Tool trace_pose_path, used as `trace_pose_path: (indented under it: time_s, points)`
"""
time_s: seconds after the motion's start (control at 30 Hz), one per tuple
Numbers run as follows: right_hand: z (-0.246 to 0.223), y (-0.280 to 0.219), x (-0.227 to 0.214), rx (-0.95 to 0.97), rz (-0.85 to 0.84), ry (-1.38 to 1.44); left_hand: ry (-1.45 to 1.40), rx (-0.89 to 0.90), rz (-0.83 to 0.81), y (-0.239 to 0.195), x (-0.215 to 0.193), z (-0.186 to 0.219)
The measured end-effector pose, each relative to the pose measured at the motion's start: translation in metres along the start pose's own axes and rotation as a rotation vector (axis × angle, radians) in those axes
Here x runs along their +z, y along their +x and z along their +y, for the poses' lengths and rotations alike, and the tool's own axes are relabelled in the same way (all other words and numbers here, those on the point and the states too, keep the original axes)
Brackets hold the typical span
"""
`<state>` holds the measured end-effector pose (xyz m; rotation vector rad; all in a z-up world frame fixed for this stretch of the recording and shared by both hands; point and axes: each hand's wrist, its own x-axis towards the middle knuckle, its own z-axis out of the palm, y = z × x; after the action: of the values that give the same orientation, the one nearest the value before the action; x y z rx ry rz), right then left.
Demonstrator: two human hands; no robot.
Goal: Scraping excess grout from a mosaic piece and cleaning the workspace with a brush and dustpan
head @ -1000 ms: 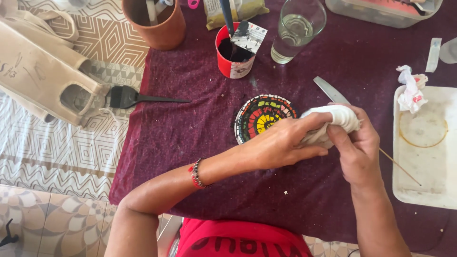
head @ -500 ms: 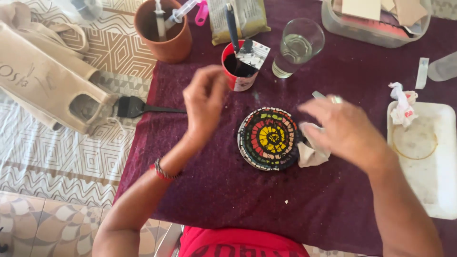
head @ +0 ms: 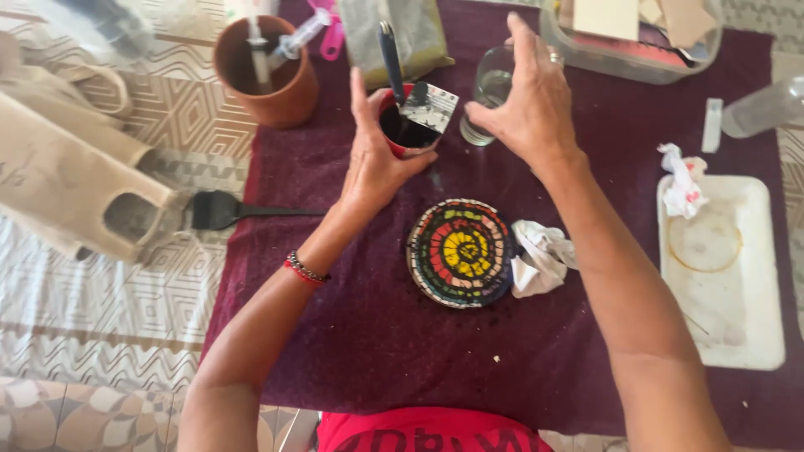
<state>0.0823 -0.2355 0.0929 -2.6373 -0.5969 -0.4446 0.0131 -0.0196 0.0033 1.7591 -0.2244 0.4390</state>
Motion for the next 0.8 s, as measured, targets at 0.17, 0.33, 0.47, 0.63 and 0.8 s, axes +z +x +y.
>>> trace_pose_path:
  time_s: [0.17,0.33,0.47,0.63,0.8]
  points:
    - [0.01,-0.008,-0.017,0.076,0.047,-0.018,0.015,0.04,-0.031,0.011,0.023,0.007]
    - [0.031,-0.026,-0.047,0.178,0.055,-0.08,-0.082,0.039,-0.1,0.03,0.076,0.014]
    - [0.056,-0.041,-0.058,0.288,0.095,-0.137,-0.112,0.07,-0.144,0.038,0.12,0.003]
    - [0.058,-0.042,-0.066,0.452,0.035,-0.121,-0.099,0.114,-0.194,0.037,0.127,-0.014]
    - [0.036,-0.033,-0.091,0.557,-0.271,-0.105,0.177,0.142,-0.442,0.044,0.076,-0.021]
